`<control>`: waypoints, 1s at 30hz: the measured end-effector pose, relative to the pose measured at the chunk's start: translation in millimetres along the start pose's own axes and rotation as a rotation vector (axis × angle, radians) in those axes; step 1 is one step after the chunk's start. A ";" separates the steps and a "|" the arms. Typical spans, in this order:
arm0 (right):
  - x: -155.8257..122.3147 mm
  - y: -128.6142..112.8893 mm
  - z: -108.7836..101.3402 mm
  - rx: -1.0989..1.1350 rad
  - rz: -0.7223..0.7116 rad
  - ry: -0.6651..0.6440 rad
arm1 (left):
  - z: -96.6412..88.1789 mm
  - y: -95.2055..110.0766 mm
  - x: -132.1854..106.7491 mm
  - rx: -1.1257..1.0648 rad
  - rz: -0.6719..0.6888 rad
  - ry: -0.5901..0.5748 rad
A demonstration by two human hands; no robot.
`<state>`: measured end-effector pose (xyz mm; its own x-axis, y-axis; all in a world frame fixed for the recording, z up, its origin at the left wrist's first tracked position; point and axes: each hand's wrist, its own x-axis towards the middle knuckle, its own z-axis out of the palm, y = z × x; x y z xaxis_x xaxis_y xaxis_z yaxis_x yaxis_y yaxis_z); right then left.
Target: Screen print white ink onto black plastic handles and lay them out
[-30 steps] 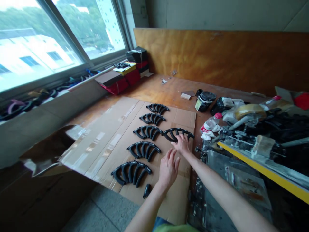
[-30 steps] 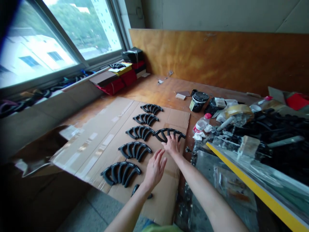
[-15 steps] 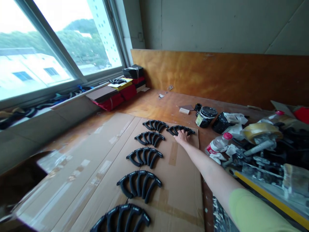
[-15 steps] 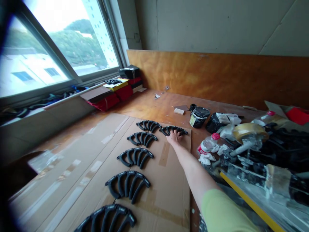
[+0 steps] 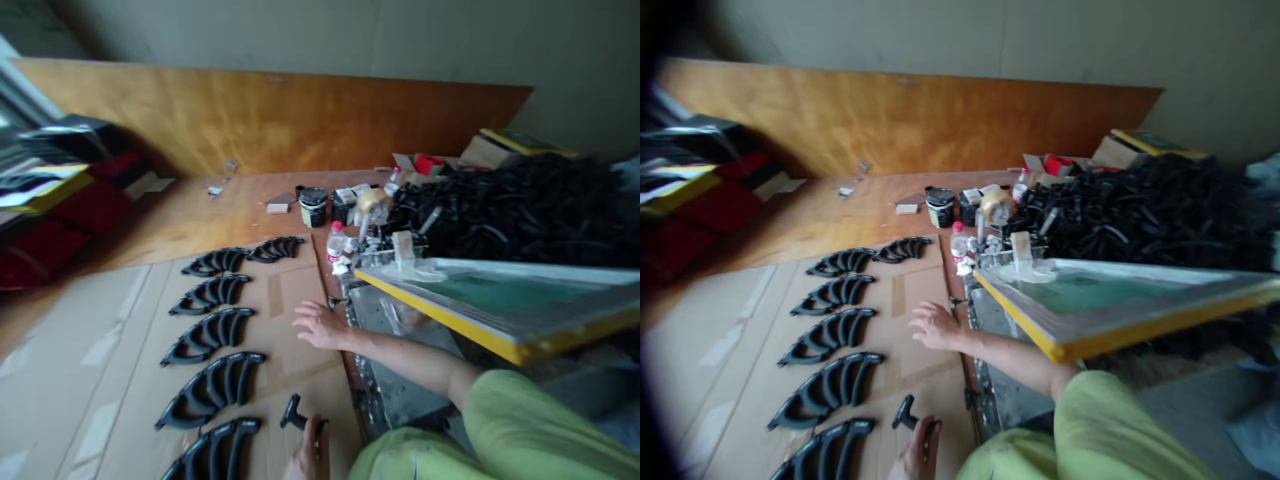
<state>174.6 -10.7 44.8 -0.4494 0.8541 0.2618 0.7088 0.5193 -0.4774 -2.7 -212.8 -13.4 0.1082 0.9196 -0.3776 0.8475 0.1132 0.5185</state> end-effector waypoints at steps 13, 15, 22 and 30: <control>-332.1 140.9 -202.0 -0.425 1.069 -0.090 | -2.4 82.8 78.7 0.351 0.192 0.037; -353.1 155.6 -201.5 -0.390 1.075 -0.186 | -1.0 86.3 75.7 0.315 0.132 0.059; -350.3 180.6 -234.1 -0.033 0.908 0.107 | 14.9 101.5 22.4 0.045 -0.063 0.266; -260.4 145.5 -191.8 0.593 0.855 0.058 | 26.6 140.5 -12.8 -0.098 -0.143 0.460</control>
<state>499.1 -152.0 68.0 0.1143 0.9386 -0.3255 0.3903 -0.3438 -0.8541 128.8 -218.7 43.9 -0.2650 0.9606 -0.0838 0.7821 0.2650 0.5640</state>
